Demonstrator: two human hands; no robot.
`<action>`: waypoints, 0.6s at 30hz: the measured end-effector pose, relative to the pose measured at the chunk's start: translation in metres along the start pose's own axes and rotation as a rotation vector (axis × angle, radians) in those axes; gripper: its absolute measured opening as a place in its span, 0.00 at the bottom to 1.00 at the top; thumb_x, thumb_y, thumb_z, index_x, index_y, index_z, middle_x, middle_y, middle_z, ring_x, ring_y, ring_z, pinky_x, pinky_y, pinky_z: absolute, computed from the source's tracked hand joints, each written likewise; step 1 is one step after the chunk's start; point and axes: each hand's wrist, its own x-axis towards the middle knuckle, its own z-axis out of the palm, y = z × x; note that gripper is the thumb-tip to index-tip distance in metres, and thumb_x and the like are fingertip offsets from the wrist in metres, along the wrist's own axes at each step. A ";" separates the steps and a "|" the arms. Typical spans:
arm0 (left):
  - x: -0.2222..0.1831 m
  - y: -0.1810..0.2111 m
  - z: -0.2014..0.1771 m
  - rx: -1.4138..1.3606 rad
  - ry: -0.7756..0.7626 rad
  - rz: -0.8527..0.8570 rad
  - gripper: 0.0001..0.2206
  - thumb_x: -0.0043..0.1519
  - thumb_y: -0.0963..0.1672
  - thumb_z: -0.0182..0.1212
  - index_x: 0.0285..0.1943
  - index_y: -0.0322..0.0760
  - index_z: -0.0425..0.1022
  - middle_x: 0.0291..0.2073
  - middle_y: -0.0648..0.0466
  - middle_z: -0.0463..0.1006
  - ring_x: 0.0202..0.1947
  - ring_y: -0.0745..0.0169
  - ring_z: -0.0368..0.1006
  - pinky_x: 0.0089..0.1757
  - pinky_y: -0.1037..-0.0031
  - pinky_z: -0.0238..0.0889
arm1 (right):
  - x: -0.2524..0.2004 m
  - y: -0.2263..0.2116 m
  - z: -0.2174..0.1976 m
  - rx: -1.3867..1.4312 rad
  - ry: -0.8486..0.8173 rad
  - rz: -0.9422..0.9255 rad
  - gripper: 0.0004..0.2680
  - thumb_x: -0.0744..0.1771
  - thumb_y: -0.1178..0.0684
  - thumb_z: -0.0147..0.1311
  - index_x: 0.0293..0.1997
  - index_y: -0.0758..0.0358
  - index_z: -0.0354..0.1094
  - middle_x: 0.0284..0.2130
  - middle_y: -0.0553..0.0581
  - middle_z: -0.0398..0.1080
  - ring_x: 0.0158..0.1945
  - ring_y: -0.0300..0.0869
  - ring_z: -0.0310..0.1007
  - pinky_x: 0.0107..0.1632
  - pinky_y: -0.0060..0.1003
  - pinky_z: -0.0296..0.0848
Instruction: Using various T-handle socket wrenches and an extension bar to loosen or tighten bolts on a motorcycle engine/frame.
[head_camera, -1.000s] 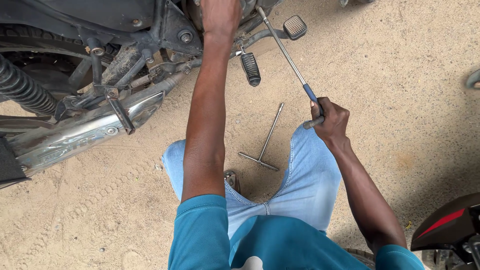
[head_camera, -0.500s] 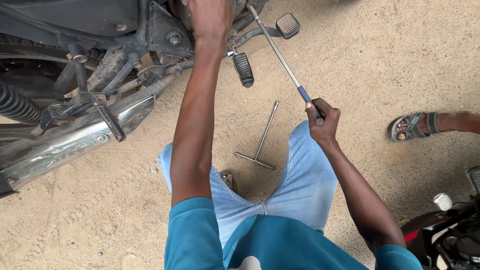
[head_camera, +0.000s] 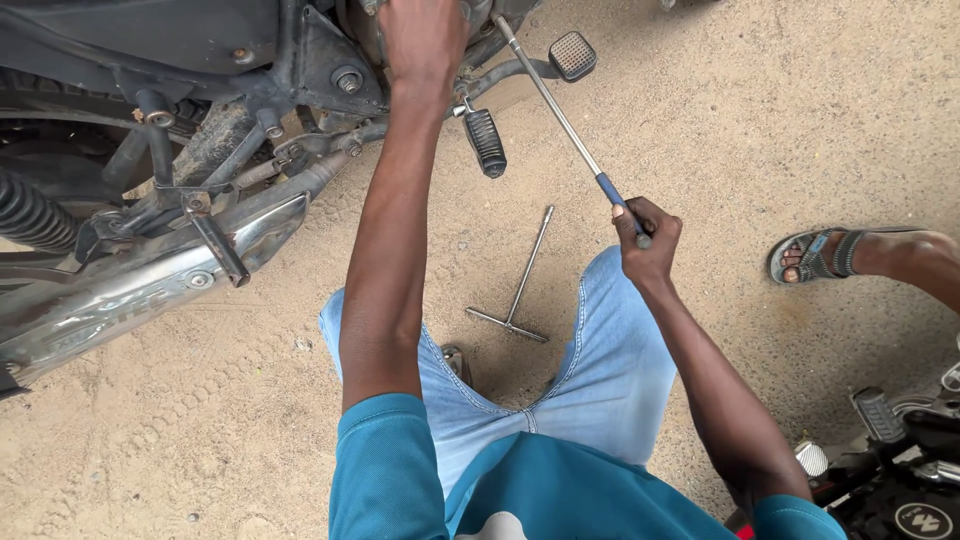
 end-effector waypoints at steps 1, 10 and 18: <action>0.001 0.000 0.001 -0.012 0.001 -0.001 0.03 0.50 0.40 0.71 0.28 0.34 0.82 0.12 0.49 0.76 0.14 0.59 0.76 0.23 0.70 0.74 | 0.002 0.000 -0.002 0.002 0.001 0.012 0.11 0.71 0.51 0.58 0.31 0.67 0.72 0.17 0.46 0.60 0.22 0.31 0.53 0.26 0.33 0.48; 0.004 0.002 -0.007 -0.014 -0.060 -0.011 0.02 0.50 0.39 0.69 0.27 0.35 0.81 0.14 0.48 0.78 0.16 0.55 0.77 0.24 0.67 0.74 | 0.002 0.002 -0.001 0.026 0.000 0.011 0.11 0.70 0.53 0.57 0.29 0.67 0.70 0.18 0.48 0.59 0.22 0.32 0.52 0.26 0.34 0.47; 0.010 -0.002 -0.018 -0.054 -0.080 -0.008 0.06 0.51 0.36 0.67 0.36 0.32 0.82 0.23 0.43 0.82 0.22 0.47 0.81 0.25 0.64 0.77 | -0.003 0.009 0.003 -0.069 0.003 -0.068 0.10 0.71 0.52 0.56 0.32 0.67 0.73 0.17 0.51 0.64 0.19 0.33 0.57 0.25 0.35 0.51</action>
